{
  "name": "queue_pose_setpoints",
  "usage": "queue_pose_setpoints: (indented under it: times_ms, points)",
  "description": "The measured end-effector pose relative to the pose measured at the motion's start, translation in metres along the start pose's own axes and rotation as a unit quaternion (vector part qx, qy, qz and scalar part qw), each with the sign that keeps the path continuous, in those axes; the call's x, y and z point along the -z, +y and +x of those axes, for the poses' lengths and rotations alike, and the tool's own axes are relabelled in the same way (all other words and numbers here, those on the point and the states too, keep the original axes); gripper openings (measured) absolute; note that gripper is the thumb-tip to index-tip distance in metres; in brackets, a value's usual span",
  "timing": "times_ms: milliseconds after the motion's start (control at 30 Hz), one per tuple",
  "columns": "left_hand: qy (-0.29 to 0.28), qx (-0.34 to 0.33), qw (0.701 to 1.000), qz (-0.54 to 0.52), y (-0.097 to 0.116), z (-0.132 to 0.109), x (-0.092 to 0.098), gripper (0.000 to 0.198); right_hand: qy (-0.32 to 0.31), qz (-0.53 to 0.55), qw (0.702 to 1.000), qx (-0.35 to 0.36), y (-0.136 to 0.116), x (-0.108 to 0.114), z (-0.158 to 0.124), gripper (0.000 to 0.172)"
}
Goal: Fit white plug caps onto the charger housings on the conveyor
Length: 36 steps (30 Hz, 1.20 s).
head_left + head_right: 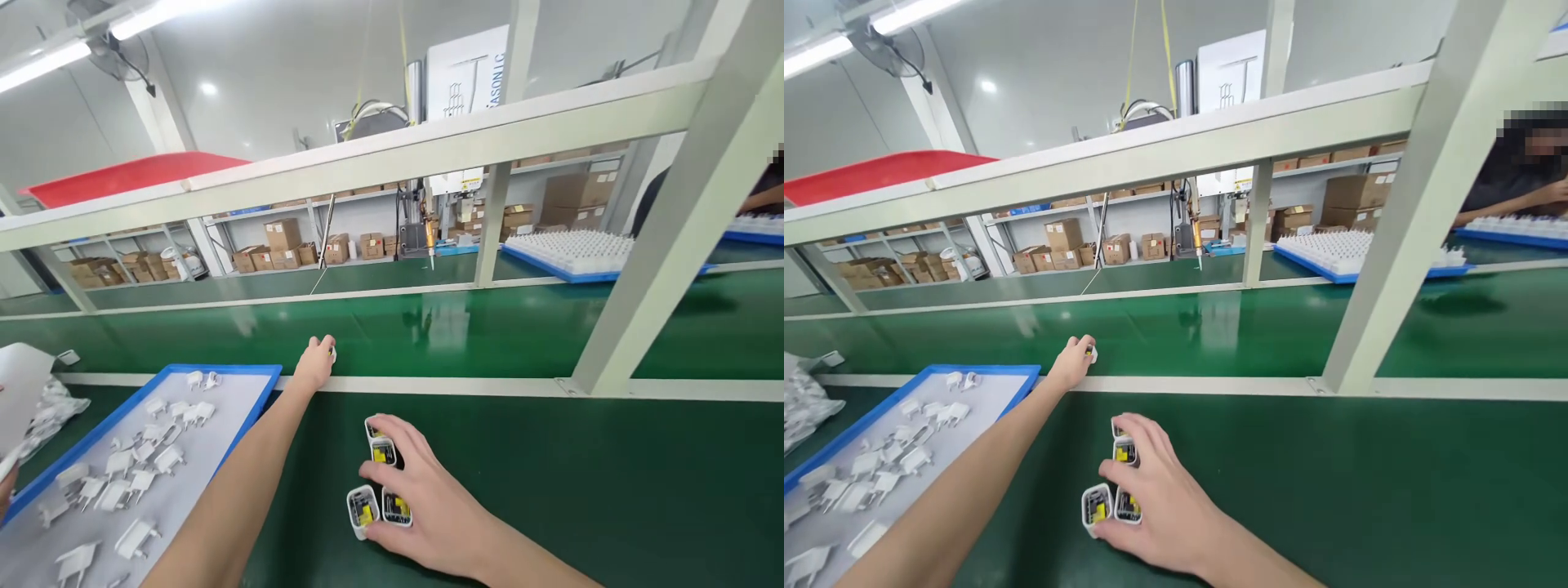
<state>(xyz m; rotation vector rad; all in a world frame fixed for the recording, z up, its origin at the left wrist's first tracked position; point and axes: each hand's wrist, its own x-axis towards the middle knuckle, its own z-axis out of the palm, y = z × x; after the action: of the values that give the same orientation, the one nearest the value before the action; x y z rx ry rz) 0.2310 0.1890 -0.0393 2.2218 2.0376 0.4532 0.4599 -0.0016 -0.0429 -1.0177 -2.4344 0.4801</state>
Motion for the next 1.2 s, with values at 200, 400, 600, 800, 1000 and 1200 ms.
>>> queue_pose_setpoints:
  times_ms: [200,400,600,800,1000,1200]
  points:
    - [-0.006,-0.050,0.999,-0.010,0.016,-0.022,0.029,0.033,0.033,-0.020,0.999,0.035,0.007,-0.002,0.001,0.016]
    - [-0.082,-0.159,0.983,-0.046,0.013,-0.114,0.057,0.025,0.078,-0.019,0.995,0.053,0.004,-0.007,-0.005,0.016]
    - [-0.197,-0.180,0.953,-0.144,0.009,-0.201,0.064,0.024,0.033,0.064,0.997,-0.036,0.003,0.000,-0.004,0.062]
    - [-0.162,-0.189,0.939,-0.238,0.021,-0.216,0.036,0.023,-0.093,0.108,0.989,-0.047,0.013,0.012,0.000,0.078]
    - [-0.113,-0.159,0.940,-0.280,0.035,-0.214,0.004,0.028,-0.076,0.108,0.991,-0.026,0.011,0.009,0.002,0.039]
    - [-0.104,-0.065,0.936,-0.330,0.038,-0.213,-0.001,0.033,-0.021,0.105,0.992,-0.065,0.004,0.003,0.002,0.020]
